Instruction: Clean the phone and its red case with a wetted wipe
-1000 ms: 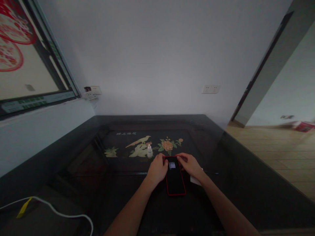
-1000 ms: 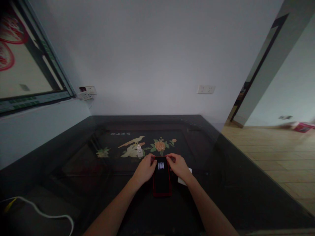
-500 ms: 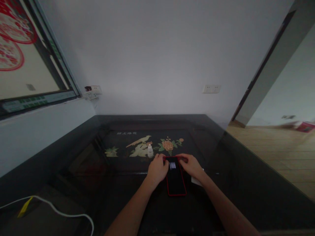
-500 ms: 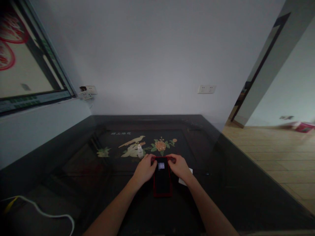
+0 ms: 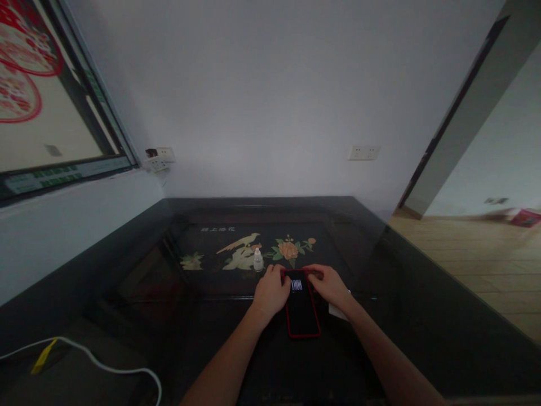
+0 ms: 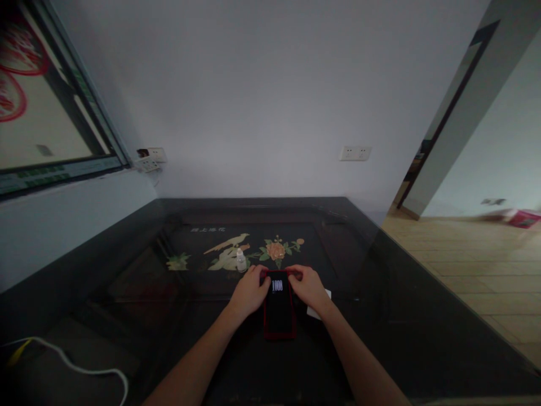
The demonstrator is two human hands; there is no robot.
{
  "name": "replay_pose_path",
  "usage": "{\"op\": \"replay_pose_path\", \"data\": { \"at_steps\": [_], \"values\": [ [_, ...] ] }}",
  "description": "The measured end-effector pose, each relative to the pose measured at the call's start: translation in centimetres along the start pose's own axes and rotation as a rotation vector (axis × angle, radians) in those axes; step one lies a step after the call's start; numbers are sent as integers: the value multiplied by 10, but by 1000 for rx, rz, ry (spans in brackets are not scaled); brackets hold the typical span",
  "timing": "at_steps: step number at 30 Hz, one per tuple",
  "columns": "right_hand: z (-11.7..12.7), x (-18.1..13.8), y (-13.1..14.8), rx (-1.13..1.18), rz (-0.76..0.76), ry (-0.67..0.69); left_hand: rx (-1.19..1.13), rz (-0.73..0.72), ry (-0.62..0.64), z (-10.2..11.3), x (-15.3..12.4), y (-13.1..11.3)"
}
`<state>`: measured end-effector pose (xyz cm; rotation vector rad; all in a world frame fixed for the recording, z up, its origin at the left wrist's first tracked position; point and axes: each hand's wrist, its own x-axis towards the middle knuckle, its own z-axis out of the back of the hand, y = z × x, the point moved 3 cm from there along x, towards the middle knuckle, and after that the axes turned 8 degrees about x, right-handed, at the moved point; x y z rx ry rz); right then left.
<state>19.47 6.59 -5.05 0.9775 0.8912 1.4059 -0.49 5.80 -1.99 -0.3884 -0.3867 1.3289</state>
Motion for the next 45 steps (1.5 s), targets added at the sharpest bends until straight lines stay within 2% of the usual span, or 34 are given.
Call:
{"op": "replay_pose_path", "data": {
  "at_steps": [6,15,20,30,42,45],
  "values": [
    [4,-2,9,-98,62,-9,12,5,-8,-1,0,0],
    [6,-9,27,2,-10,-26,46,-4,-34,1,0,-1],
    [6,-10,24,-14,-37,-19,34,1,-49,3,1,-2],
    [7,-10,27,-115,61,-11,95,-10,-41,9,-3,-7],
    [8,-12,29,-135,38,-11,136,9,-23,7,-5,-5],
    [14,-11,27,-118,10,-53,162,21,-27,8,-5,-5]
  ]
}}
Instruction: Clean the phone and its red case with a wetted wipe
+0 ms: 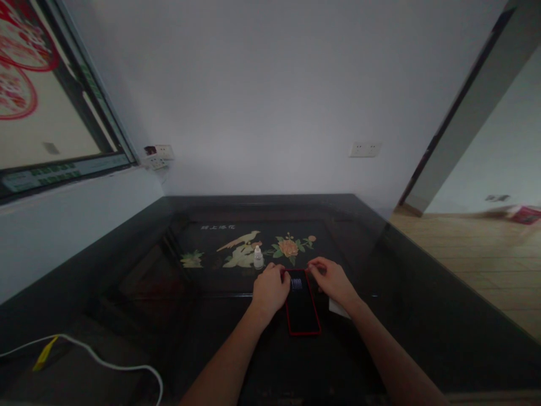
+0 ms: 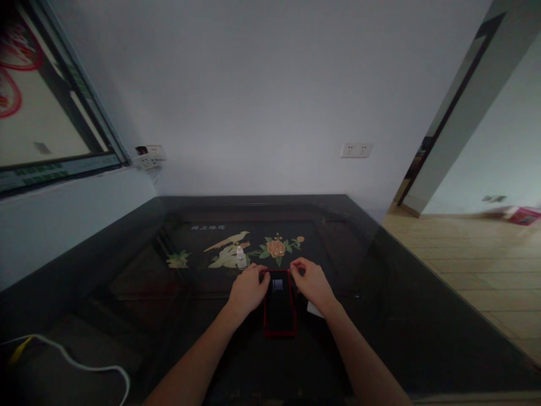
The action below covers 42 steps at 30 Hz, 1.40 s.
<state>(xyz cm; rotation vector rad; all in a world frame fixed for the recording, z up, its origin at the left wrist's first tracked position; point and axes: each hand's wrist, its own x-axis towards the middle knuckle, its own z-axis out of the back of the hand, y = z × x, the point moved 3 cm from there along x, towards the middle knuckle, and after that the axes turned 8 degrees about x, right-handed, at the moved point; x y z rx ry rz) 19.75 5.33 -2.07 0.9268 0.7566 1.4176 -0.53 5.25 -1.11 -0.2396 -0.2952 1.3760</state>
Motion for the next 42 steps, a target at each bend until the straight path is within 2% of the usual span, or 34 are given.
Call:
{"op": "replay_pose_path", "data": {
  "at_steps": [3,6,11,19,29,37,42],
  "values": [
    [10,4,-5,20,-18,-96,3,28,-34,3,0,1],
    [15,10,-10,151,-1,-165,-15,37,-53,6,-1,2],
    [6,13,-10,434,17,-143,-8,56,-20,10,0,3],
    [-8,7,-3,402,43,-65,61,92,-7,9,-2,1],
    [-4,12,-10,385,40,-72,186,55,9,-4,-20,-24],
    [-5,15,-13,382,49,-53,283,85,108,-8,-16,-41],
    [-4,14,-9,380,68,-27,315,106,117,-10,-10,-47]
  ]
}}
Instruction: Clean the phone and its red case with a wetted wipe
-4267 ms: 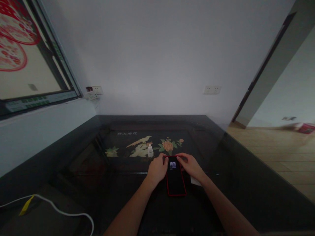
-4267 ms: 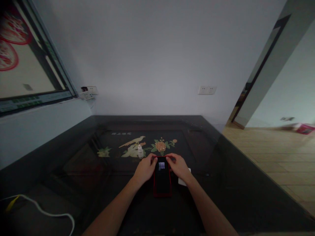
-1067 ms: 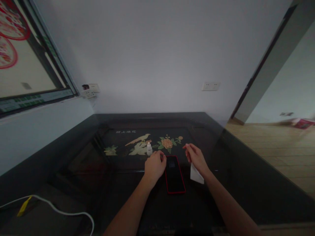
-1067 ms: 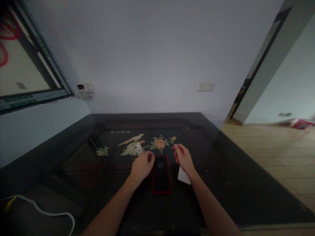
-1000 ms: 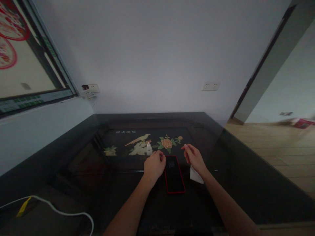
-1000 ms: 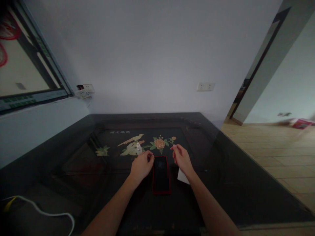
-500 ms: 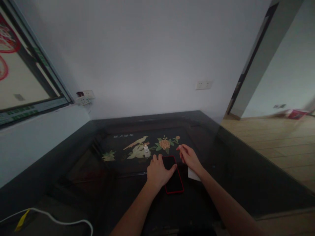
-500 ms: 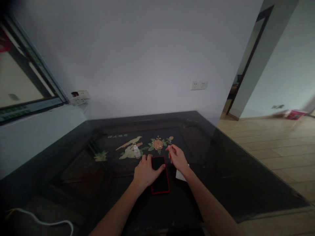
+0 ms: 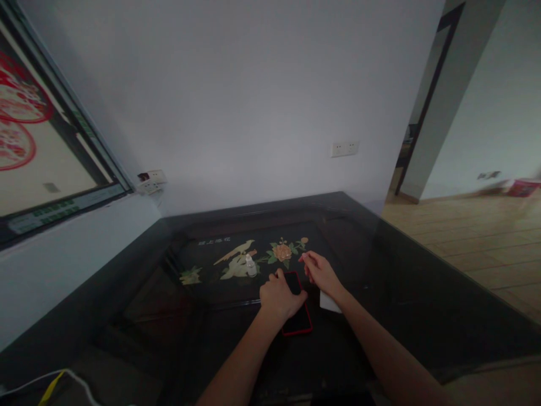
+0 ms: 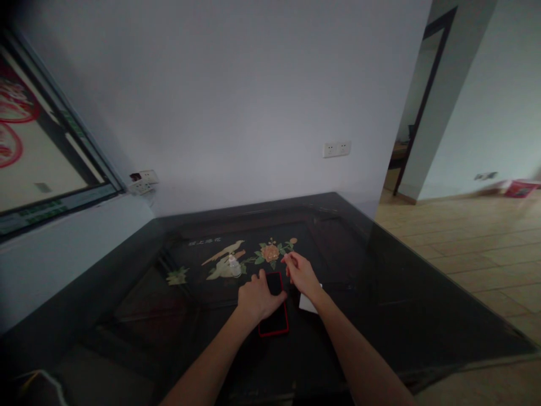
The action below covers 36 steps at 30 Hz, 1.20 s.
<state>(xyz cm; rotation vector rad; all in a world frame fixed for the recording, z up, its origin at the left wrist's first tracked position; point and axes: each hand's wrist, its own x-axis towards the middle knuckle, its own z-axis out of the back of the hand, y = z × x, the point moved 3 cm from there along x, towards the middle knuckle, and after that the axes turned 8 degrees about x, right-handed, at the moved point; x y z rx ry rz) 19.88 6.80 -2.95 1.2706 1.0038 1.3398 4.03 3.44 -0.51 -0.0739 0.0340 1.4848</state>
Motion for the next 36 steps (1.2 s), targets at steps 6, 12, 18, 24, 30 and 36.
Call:
{"op": "replay_pose_path", "data": {
  "at_steps": [6,12,18,24,30,36],
  "values": [
    [-1,0,0,-16,13,19,-15,5,-13,-1,4,-3],
    [-2,-1,-2,-7,-11,23,-37,20,-5,2,2,-5],
    [-3,-2,-3,10,-5,39,-50,6,-43,-3,1,0],
    [-4,-1,-9,21,-22,54,-75,-33,-70,-9,-3,12],
    [-4,-1,-7,16,-33,52,-113,-20,-43,-10,-3,16],
    [-4,-4,-3,-14,-17,60,-98,0,-77,-8,-4,11]
  ]
}}
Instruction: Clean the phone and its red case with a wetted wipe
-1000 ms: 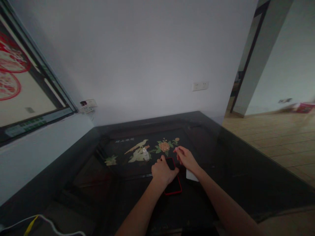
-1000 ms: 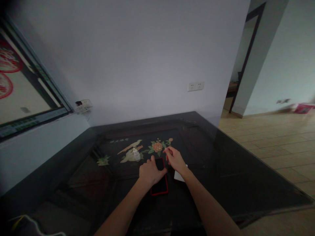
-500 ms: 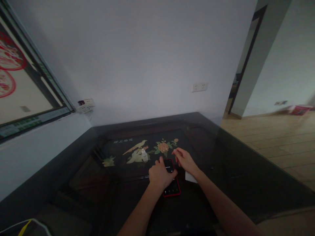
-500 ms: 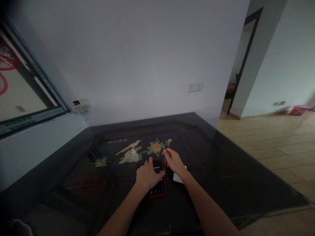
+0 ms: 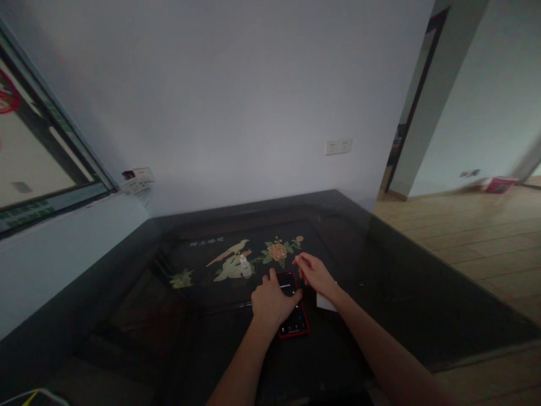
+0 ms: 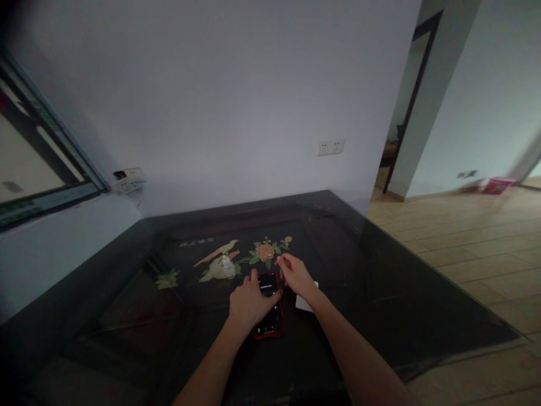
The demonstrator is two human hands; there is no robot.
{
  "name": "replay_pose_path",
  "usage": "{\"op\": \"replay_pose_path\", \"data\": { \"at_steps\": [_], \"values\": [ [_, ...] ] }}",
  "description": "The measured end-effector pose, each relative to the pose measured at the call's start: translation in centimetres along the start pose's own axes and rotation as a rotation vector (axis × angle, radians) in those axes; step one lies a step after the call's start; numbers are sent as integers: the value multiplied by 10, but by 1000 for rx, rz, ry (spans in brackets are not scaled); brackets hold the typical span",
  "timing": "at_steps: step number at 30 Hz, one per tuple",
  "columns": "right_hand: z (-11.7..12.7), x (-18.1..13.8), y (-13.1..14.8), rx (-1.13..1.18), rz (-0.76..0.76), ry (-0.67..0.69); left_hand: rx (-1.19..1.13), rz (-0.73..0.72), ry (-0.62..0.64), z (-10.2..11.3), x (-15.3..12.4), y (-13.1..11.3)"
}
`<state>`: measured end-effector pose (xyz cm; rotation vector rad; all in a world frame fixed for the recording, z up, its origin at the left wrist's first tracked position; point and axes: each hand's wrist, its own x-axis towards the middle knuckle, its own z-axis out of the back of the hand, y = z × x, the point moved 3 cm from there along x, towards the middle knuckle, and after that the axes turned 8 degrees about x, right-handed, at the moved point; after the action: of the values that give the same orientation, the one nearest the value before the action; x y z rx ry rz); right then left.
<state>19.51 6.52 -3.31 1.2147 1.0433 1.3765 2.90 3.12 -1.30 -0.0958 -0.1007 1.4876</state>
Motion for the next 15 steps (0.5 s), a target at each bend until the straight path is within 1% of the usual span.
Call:
{"op": "replay_pose_path", "data": {
  "at_steps": [3,10,15],
  "values": [
    [-1,0,-1,-9,-2,6,-14,12,-11,1,0,-5],
    [0,3,-7,-19,-7,11,-41,26,13,0,2,-15],
    [1,3,-9,-10,-23,9,-42,2,33,-2,2,-7]
  ]
}}
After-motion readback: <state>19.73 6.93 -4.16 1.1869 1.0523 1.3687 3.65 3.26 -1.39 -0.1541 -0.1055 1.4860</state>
